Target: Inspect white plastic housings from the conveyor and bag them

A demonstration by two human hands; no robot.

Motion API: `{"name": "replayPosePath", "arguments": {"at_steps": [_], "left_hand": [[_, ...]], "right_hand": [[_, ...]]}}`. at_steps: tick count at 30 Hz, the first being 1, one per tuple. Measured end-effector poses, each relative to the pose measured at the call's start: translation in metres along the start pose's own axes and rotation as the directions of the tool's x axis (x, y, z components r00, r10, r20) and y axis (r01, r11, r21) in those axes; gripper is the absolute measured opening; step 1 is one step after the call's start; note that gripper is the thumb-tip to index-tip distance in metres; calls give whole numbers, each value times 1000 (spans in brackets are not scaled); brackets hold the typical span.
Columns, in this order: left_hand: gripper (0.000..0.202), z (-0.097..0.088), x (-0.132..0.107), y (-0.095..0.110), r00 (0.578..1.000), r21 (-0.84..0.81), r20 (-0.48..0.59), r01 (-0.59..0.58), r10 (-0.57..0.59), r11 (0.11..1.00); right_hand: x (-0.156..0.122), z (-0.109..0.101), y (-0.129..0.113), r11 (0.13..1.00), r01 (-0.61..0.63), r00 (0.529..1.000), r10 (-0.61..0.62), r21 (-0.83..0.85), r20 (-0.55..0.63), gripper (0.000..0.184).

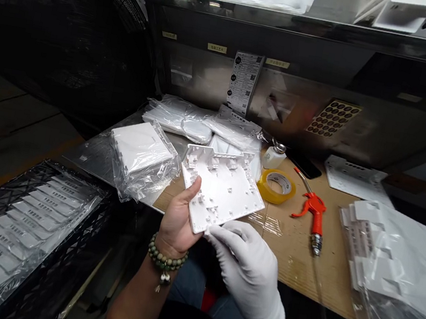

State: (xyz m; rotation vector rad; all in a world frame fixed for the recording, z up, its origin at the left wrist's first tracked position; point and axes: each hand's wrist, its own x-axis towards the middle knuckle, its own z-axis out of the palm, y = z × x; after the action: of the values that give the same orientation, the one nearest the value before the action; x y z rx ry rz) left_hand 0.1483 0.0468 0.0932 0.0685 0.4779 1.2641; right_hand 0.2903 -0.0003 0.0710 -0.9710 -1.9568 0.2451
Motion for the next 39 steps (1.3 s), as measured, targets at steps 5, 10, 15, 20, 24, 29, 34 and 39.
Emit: {"name": "replayPosePath", "arguments": {"at_steps": [5,10,15,20,24,29,34,39], "left_hand": [[51,5,-1,-4,999,3,-34,1,-1,1000],[55,-3,-4,14,993,39,-97,-56,60,998],[59,-30,-9,43,983,67,-137,-113,122,991],[63,-49,-16,47,985,66,-114,-120,127,991],[66,-52,-20,41,981,82,-131,-135,145,987],[70,-57,-15,38,971,52,-162,-170,177,984],[69,-76,-15,43,987,90,87,-145,137,985],[73,-94,-24,45,999,202,-25,-43,49,978]], "right_hand": [[-1,12,-12,993,-13,1000,15,116,-15,24],[-9,1,22,996,-84,993,87,40,-80,21],[-22,-48,78,936,-326,865,239,-134,-441,14],[-22,-52,79,956,-265,907,204,-123,-369,15],[-20,-39,74,964,-238,928,189,-119,-321,17],[-30,-33,82,970,-213,952,179,-118,-248,18],[-29,-42,108,941,-274,915,192,-197,-355,10],[6,-64,100,951,-292,838,204,-99,-507,9]]}}
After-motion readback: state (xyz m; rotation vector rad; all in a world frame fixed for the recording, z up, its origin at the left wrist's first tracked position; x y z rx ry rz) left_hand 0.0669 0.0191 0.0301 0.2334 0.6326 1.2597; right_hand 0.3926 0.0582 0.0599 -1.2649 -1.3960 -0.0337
